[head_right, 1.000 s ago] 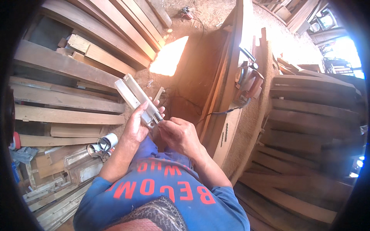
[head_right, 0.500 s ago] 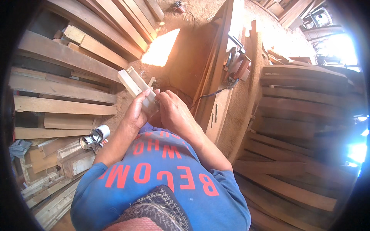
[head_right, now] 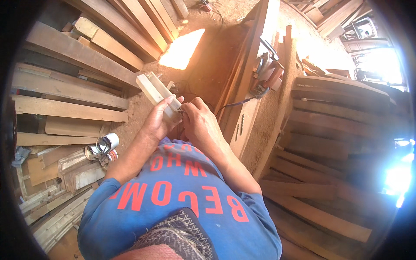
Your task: The person assembles a white plastic component with metal screws, then uses a hand plane to smooth a wooden plank on a workbench. The person also uses a metal ruler to measure the plank.
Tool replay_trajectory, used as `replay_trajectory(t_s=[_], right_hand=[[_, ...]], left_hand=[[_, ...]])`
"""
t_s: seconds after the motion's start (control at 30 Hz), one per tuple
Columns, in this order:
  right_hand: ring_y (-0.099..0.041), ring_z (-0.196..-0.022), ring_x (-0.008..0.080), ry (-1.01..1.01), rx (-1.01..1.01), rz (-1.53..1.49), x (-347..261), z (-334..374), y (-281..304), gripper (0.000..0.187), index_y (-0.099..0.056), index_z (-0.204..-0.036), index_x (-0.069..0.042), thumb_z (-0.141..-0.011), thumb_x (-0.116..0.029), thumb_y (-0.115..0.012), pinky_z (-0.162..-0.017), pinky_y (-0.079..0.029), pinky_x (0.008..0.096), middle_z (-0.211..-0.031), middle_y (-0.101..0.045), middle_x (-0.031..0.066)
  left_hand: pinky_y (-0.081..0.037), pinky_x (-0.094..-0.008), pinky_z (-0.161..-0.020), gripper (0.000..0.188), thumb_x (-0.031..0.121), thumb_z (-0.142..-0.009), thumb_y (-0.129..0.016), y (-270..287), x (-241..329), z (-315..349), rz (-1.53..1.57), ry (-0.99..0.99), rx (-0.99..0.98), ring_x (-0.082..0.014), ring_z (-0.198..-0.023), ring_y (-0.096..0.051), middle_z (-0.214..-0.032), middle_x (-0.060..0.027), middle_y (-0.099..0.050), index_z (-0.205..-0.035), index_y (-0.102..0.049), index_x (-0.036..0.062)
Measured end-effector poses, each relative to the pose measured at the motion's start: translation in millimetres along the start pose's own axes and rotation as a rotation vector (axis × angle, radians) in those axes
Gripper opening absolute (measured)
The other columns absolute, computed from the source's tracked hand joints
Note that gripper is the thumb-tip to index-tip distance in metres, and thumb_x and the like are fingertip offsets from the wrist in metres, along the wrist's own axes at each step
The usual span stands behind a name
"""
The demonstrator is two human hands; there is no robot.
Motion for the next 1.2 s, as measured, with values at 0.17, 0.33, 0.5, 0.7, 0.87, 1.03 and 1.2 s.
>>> replay_trajectory(t_s=[0.17, 0.33, 0.5, 0.7, 0.87, 1.03, 1.2], right_hand=[[-0.068, -0.093, 0.0384, 0.087, 0.068, 0.031, 11, 2, -4, 0.016, -0.073, -0.107, -0.001, -0.093, -0.004, -0.069, -0.083, -0.056, 0.0450, -0.098, -0.066, 0.0172], [-0.068, -0.098, 0.0368, 0.179, 0.041, 0.097, 15, 3, -11, 0.015, -0.073, -0.105, 0.000, -0.090, -0.003, -0.070, -0.086, -0.056, 0.0433, -0.098, -0.068, 0.0167], [-0.068, -0.102, 0.0369, 0.206, 0.027, 0.033, 16, 5, -7, 0.017, -0.073, -0.106, 0.001, -0.090, -0.001, -0.068, -0.090, -0.056, 0.0425, -0.103, -0.069, 0.0183], [-0.069, -0.103, 0.0383, 0.188, -0.016, -0.022, 19, 1, -1, 0.027, -0.071, -0.117, 0.001, -0.090, 0.002, -0.066, -0.089, -0.058, 0.0430, -0.113, -0.069, 0.0182], [-0.071, -0.104, 0.0356, 0.197, 0.029, -0.132, 19, 3, 3, 0.036, -0.066, -0.126, 0.000, -0.090, 0.006, -0.064, -0.091, -0.059, 0.0409, -0.115, -0.069, 0.0175], [-0.072, -0.105, 0.0302, 0.154, 0.047, -0.226, 27, 6, 8, 0.035, -0.065, -0.122, 0.000, -0.088, 0.009, -0.067, -0.089, -0.060, 0.0381, -0.112, -0.069, 0.0163], [-0.072, -0.099, 0.0282, 0.182, 0.129, -0.211, 32, 8, 1, 0.032, -0.066, -0.118, -0.001, -0.087, 0.006, -0.071, -0.085, -0.060, 0.0377, -0.108, -0.068, 0.0146]], left_hand=[[-0.058, -0.0384, -0.086, 0.032, 0.028, -0.106, -0.059, 0, -6, 0, 0.027, -0.001, 0.012, -0.0184, -0.104, -0.065, -0.126, -0.0069, -0.068, -0.132, -0.056, 0.0105], [-0.060, -0.0378, -0.084, 0.036, 0.028, -0.105, -0.060, -2, -11, 1, 0.042, 0.008, 0.022, -0.0194, -0.105, -0.066, -0.127, -0.0084, -0.067, -0.136, -0.052, 0.0095], [-0.060, -0.0383, -0.083, 0.039, 0.027, -0.105, -0.060, 0, -13, -1, 0.041, 0.016, 0.011, -0.0207, -0.107, -0.066, -0.128, -0.0100, -0.067, -0.139, -0.049, 0.0094], [-0.059, -0.0389, -0.085, 0.038, 0.029, -0.105, -0.061, 5, -15, -7, 0.046, 0.032, -0.043, -0.0204, -0.107, -0.066, -0.126, -0.0093, -0.068, -0.136, -0.053, 0.0089], [-0.058, -0.0395, -0.091, 0.035, 0.029, -0.104, -0.063, 4, -14, -7, 0.046, 0.042, -0.095, -0.0201, -0.110, -0.065, -0.124, -0.0085, -0.068, -0.132, -0.057, 0.0088], [-0.057, -0.0404, -0.093, 0.035, 0.029, -0.103, -0.064, -7, -13, 0, 0.028, 0.028, -0.027, -0.0198, -0.111, -0.065, -0.124, -0.0072, -0.068, -0.132, -0.057, 0.0105], [-0.056, -0.0405, -0.094, 0.035, 0.028, -0.103, -0.064, -11, -15, 3, -0.005, 0.039, -0.022, -0.0203, -0.113, -0.063, -0.125, -0.0068, -0.068, -0.132, -0.057, 0.0115]])
Point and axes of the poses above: each hand's wrist, its own z-axis away from the middle knuckle, its own y-axis out of the back of the hand, x = y × z, the point moved 1 cm from there along -z, towards the middle knuckle
